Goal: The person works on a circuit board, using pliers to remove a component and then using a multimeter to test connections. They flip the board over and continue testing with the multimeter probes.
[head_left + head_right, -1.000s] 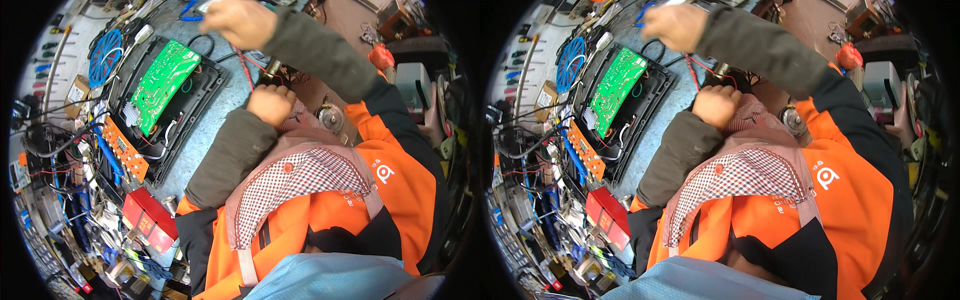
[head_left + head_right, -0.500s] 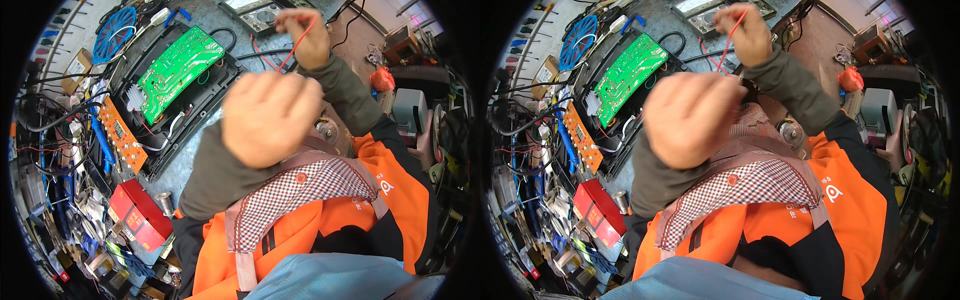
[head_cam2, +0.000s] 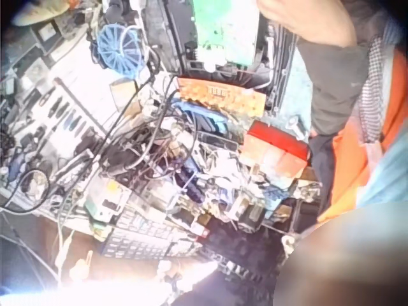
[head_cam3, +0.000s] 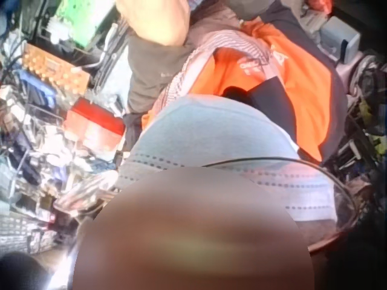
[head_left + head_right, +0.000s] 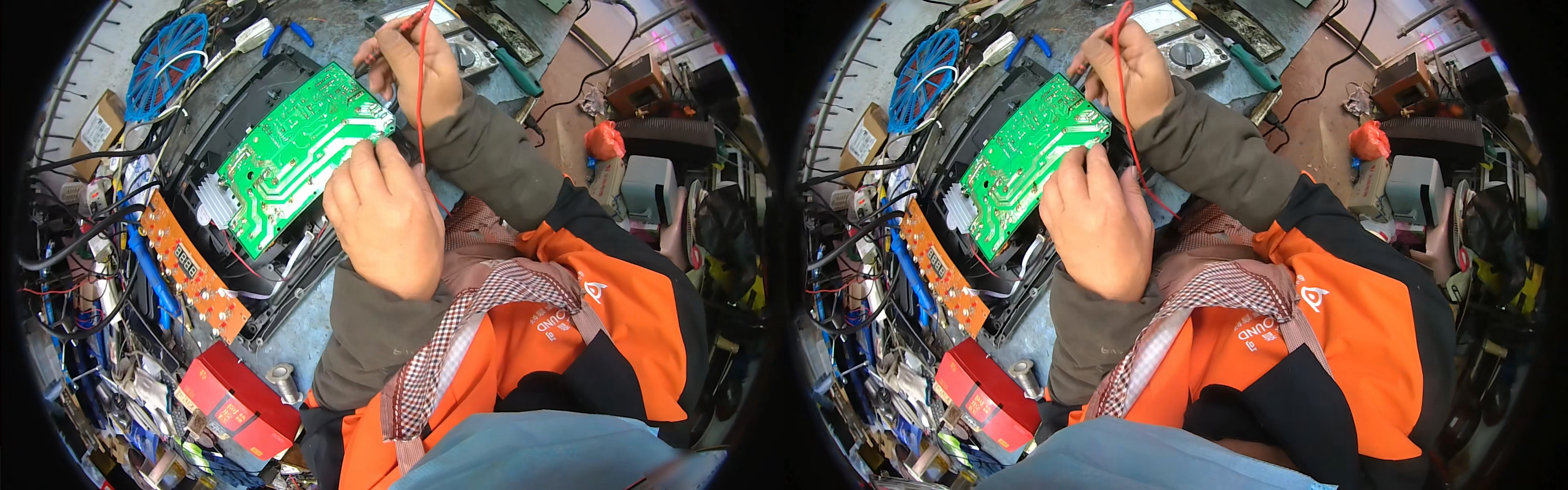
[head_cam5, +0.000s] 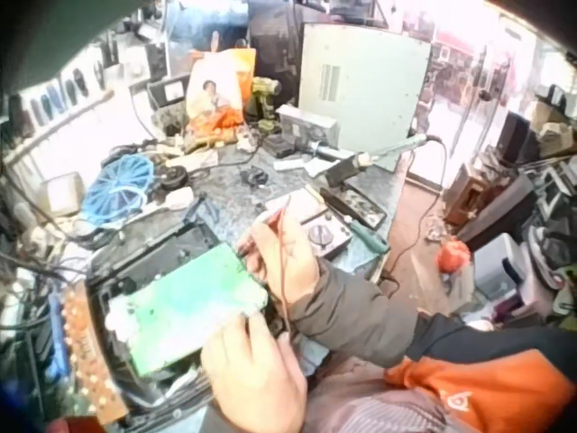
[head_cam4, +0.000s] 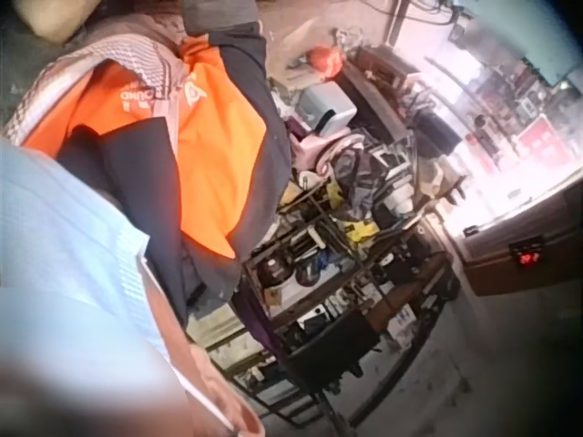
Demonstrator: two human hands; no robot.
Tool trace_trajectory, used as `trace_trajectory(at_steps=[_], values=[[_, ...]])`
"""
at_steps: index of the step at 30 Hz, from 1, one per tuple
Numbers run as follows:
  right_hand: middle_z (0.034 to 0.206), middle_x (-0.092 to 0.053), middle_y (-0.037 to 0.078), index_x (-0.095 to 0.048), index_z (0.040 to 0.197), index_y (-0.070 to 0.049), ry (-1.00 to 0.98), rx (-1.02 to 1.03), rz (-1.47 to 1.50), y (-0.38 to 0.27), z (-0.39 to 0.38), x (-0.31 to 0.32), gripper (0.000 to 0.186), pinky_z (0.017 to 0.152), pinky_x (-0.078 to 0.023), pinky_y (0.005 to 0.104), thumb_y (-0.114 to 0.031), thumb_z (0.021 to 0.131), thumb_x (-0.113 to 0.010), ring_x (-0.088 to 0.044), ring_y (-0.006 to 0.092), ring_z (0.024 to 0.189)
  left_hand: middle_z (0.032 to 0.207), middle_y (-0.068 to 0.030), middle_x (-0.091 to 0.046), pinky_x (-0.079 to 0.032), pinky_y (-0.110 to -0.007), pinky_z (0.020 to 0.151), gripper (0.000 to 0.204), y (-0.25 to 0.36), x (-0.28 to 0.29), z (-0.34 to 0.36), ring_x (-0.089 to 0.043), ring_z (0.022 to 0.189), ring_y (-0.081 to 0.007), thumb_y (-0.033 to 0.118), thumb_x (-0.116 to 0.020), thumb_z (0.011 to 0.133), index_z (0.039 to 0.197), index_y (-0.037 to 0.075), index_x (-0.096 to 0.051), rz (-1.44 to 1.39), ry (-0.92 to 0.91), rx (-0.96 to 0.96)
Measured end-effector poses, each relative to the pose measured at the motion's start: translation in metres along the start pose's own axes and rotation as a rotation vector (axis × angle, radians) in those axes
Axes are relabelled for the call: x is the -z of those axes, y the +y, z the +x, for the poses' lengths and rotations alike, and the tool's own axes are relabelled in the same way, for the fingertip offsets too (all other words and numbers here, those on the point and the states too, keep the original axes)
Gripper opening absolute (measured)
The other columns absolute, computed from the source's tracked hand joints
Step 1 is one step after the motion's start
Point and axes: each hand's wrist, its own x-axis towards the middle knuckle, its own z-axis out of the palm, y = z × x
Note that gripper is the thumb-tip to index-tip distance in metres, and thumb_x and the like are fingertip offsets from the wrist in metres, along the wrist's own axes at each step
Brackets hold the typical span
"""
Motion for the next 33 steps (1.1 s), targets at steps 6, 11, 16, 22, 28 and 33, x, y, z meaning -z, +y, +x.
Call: trace_trajectory(at_steps=[6, 11, 16, 22, 28, 33], values=[[0.103, -0.075, 0.008, -0.059, 0.122, -0.003, -0.095, 0.006, 0.028, 0.022, -0.005, -0.003, 0.012, 0.069, -0.059, 0.0257, -0.008, 0.112, -0.065, -0.07, 0.011, 0.077, 0.135, -0.0184, -0.064, -0.051, -0.05, 0.106, 0.056, 0.002, 0.007, 0.004, -0.062, 0.119, -0.0369, 0.024, -0.083, 0.091, 0.135, -0.007, -0.066, 0.087, -0.159, 0.013], [0.105, -0.072, 0.008, -0.058, 0.123, -0.001, -0.085, -0.022, -0.021, 0.022, -0.006, -0.003, 0.017, 0.072, -0.061, 0.028, -0.002, 0.109, -0.067, -0.072, 0.0143, 0.082, 0.135, -0.0177, -0.063, -0.052, -0.049, 0.107, 0.059, 0.002, 0.0, 0.004, -0.062, 0.119, -0.0362, 0.026, -0.083, 0.091, 0.136, -0.007, -0.065, 0.15, -0.182, 0.002], [0.104, -0.071, 0.007, -0.057, 0.122, -0.002, -0.083, -0.012, -0.053, 0.021, -0.005, -0.003, 0.023, 0.076, -0.06, 0.0295, -0.002, 0.105, -0.073, -0.071, 0.0144, 0.086, 0.133, -0.0167, -0.062, -0.052, -0.049, 0.108, 0.061, 0.004, 0.001, 0.005, -0.062, 0.118, -0.035, 0.028, -0.083, 0.09, 0.136, -0.008, -0.065, 0.161, -0.199, -0.005], [0.1, -0.07, 0.006, -0.056, 0.12, -0.003, -0.117, -0.021, -0.142, 0.016, -0.006, -0.003, 0.025, 0.076, -0.058, 0.03, 0.0, 0.103, -0.074, -0.069, 0.0128, 0.086, 0.126, -0.0133, -0.062, -0.052, -0.047, 0.111, 0.063, 0.006, 0.001, 0.005, -0.063, 0.118, -0.0314, 0.031, -0.084, 0.09, 0.136, -0.007, -0.065, 0.201, -0.252, 0.003], [0.103, -0.072, 0.008, -0.056, 0.119, -0.003, -0.099, -0.047, -0.163, 0.015, -0.006, -0.001, 0.025, 0.074, -0.06, 0.03, 0.001, 0.102, -0.074, -0.07, 0.0137, 0.084, 0.124, -0.0112, -0.062, -0.051, -0.045, 0.113, 0.06, 0.009, 0.001, 0.005, -0.063, 0.118, -0.0288, 0.035, -0.079, 0.093, 0.135, -0.006, -0.066, 0.249, -0.325, 0.01], [0.105, -0.073, 0.008, -0.055, 0.119, -0.003, -0.111, -0.005, -0.148, 0.024, -0.007, 0.0, 0.026, 0.072, -0.061, 0.0294, 0.0, 0.102, -0.074, -0.071, 0.0136, 0.084, 0.124, -0.0109, -0.062, -0.05, -0.045, 0.114, 0.058, 0.008, -0.001, 0.004, -0.063, 0.119, -0.0281, 0.035, -0.078, 0.094, 0.134, -0.006, -0.068, 0.268, -0.318, -0.005]])
